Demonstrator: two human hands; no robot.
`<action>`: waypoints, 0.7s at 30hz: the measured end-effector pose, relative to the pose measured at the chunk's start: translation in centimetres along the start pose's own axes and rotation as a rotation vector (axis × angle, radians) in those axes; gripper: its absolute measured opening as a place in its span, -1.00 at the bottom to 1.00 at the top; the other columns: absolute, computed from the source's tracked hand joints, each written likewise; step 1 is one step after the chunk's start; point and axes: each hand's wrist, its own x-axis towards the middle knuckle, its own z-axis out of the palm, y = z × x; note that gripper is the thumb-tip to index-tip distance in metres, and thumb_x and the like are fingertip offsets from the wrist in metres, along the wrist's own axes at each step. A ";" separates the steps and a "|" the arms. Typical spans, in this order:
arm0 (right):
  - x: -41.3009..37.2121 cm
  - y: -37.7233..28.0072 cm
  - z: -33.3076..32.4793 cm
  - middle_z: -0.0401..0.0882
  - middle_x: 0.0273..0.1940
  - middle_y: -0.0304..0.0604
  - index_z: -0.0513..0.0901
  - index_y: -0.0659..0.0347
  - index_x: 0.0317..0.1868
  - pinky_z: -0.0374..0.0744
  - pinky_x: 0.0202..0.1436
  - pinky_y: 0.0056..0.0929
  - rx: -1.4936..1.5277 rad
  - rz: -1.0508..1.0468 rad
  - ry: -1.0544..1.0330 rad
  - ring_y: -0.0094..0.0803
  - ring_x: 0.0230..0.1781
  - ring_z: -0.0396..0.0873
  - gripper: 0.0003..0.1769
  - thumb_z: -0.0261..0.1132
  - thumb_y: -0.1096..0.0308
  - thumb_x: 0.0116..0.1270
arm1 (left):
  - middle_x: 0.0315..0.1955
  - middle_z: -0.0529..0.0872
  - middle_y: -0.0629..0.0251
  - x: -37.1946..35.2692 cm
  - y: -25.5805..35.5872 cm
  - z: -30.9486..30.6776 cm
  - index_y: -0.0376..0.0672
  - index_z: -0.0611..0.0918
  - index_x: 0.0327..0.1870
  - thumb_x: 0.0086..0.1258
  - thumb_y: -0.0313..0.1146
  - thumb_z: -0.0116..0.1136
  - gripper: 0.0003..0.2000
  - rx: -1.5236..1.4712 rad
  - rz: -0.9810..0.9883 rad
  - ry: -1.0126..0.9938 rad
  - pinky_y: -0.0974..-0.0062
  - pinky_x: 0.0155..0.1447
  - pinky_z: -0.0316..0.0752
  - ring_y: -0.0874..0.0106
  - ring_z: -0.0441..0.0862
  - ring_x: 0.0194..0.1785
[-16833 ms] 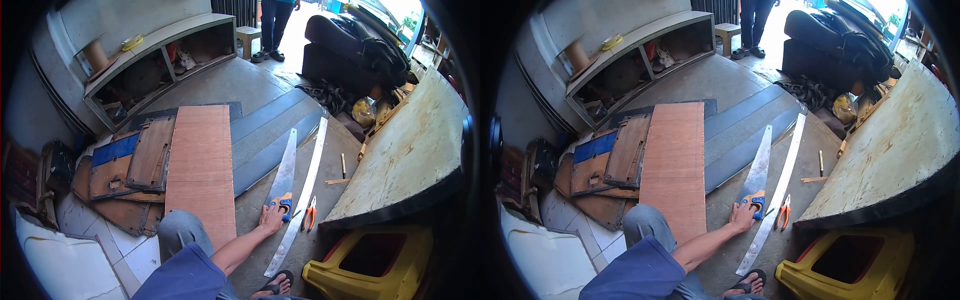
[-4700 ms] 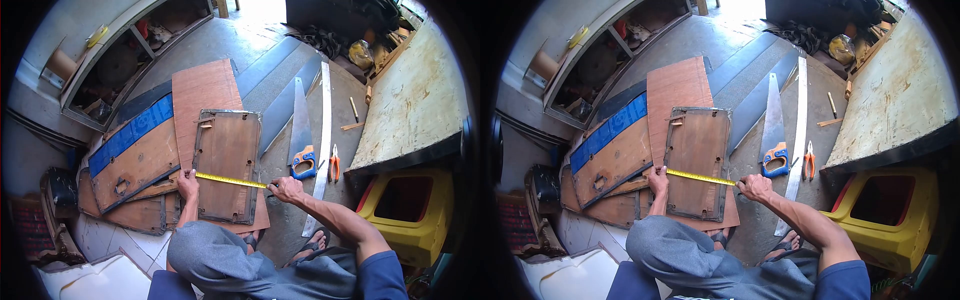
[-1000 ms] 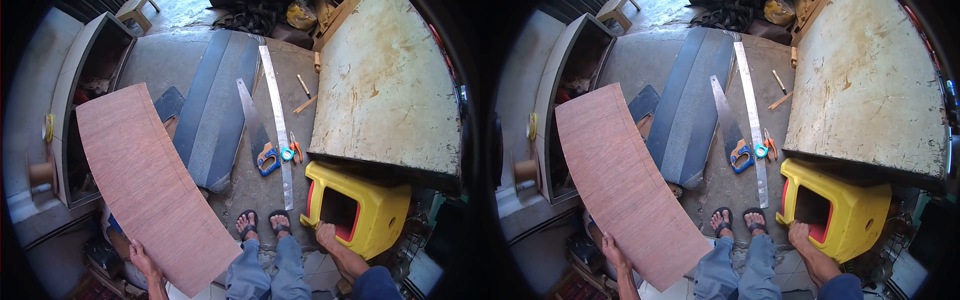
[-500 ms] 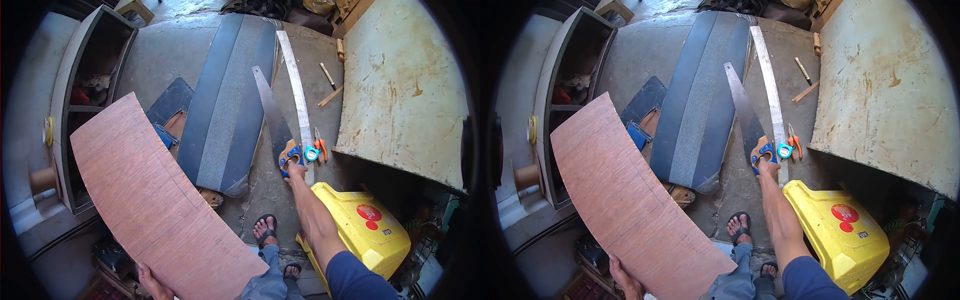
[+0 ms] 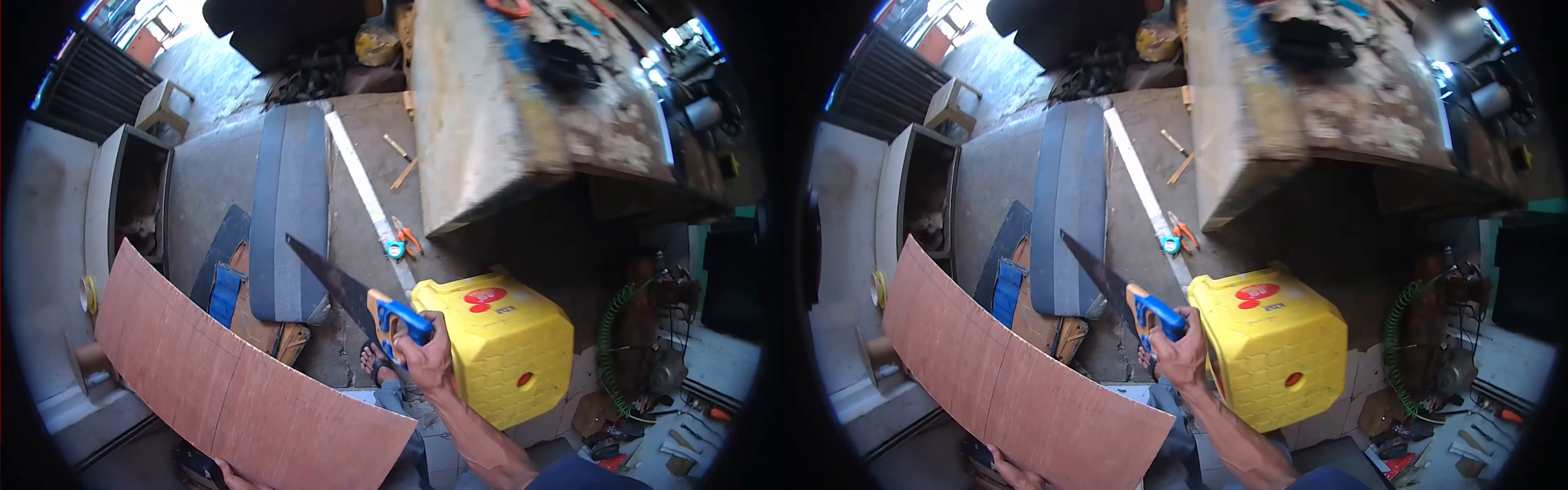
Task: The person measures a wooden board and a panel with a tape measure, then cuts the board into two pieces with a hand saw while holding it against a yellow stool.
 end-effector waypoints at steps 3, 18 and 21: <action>-6.3 -10.5 -12.3 0.63 -0.19 -0.14 0.50 0.30 0.03 0.58 0.00 -0.47 0.133 -0.024 -0.214 -0.49 -0.16 0.62 -0.60 0.43 0.42 0.24 | 0.51 0.32 0.13 -10.0 -1.7 1.3 -0.21 0.29 0.54 0.60 0.20 -0.20 -0.28 -0.045 0.122 -0.008 -0.02 0.52 0.24 0.04 0.29 0.50; -26.5 -12.3 -58.7 0.44 -0.59 -0.25 0.35 0.48 0.31 0.50 -0.61 -0.57 0.395 -0.062 0.251 -0.56 -0.71 0.42 -0.21 0.40 0.22 0.13 | 0.20 0.63 0.10 -33.3 -28.7 0.9 -0.30 0.52 0.30 0.47 0.04 0.17 -0.40 0.309 -0.162 -0.419 0.20 0.42 0.31 0.20 0.50 0.27; -28.1 -10.1 -58.0 0.39 -0.64 -0.29 0.29 0.49 0.40 0.48 -0.64 -0.54 0.559 -0.091 0.434 -0.54 -0.73 0.41 -0.09 0.43 0.18 0.13 | -0.03 0.70 0.25 -33.1 -34.2 4.3 -0.29 0.65 0.08 0.53 -0.08 0.15 -0.60 0.562 0.015 -0.462 0.35 0.26 0.37 0.39 0.54 0.07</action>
